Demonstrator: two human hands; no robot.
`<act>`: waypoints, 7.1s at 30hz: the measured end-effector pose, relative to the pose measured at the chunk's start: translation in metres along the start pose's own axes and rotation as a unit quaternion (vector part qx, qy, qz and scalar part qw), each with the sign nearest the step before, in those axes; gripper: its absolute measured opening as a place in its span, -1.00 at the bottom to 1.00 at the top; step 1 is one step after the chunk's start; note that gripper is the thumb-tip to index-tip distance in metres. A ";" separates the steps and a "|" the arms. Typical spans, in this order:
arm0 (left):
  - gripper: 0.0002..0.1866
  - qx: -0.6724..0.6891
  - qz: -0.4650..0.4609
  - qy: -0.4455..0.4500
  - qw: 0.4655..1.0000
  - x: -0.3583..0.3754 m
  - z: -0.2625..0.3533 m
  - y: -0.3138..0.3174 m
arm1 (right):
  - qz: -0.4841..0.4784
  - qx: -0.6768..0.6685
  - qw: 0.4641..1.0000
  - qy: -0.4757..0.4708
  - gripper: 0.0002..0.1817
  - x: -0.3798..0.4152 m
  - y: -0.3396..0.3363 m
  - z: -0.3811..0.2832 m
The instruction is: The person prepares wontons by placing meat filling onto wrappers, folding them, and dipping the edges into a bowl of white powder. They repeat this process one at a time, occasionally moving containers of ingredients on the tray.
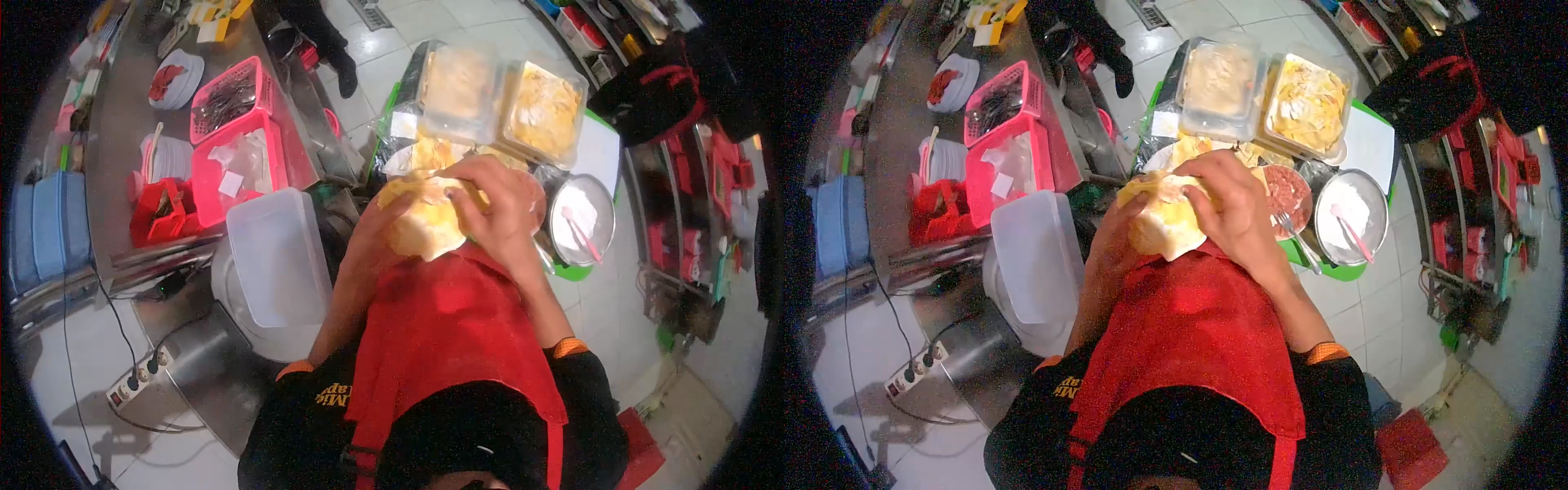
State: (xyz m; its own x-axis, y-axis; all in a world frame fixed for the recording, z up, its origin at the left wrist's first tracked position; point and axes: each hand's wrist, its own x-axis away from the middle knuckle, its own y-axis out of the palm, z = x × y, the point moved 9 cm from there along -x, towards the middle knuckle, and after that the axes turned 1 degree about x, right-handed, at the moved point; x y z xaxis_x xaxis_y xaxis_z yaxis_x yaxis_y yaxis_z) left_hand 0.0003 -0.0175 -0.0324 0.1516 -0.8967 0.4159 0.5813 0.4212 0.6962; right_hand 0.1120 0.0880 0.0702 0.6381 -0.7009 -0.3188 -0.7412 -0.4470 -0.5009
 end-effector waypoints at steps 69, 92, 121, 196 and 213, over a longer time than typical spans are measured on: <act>-0.66 -0.252 -0.185 -0.039 0.949 -0.102 -0.164 0.181 | 0.149 0.048 0.985 0.068 -0.74 0.112 -0.209 0.083; -0.80 -0.217 -0.139 -0.095 0.961 -0.111 -0.162 0.176 | 0.186 -0.153 0.944 0.224 -0.67 0.137 -0.197 0.129; -0.71 -0.442 -0.207 0.042 0.872 -0.088 -0.144 0.178 | 0.148 -0.058 0.971 0.177 -0.71 0.126 -0.173 0.108; -0.53 -0.120 0.009 0.009 0.993 -0.076 -0.091 0.060 | -0.002 0.289 0.886 0.362 -0.80 0.216 -0.169 0.295; -0.49 -0.093 -0.005 0.035 0.995 -0.071 -0.069 0.037 | -0.090 0.172 0.941 0.276 -0.71 0.064 -0.218 0.272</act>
State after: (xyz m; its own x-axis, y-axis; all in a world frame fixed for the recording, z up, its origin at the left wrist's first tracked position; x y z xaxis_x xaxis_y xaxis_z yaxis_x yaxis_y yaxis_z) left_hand 0.0664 0.0521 -0.0762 0.1978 -0.9105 0.3632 0.7195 0.3865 0.5771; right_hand 0.3716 0.2919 -0.0601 0.4702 -0.8557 0.2160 -0.4587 -0.4461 -0.7685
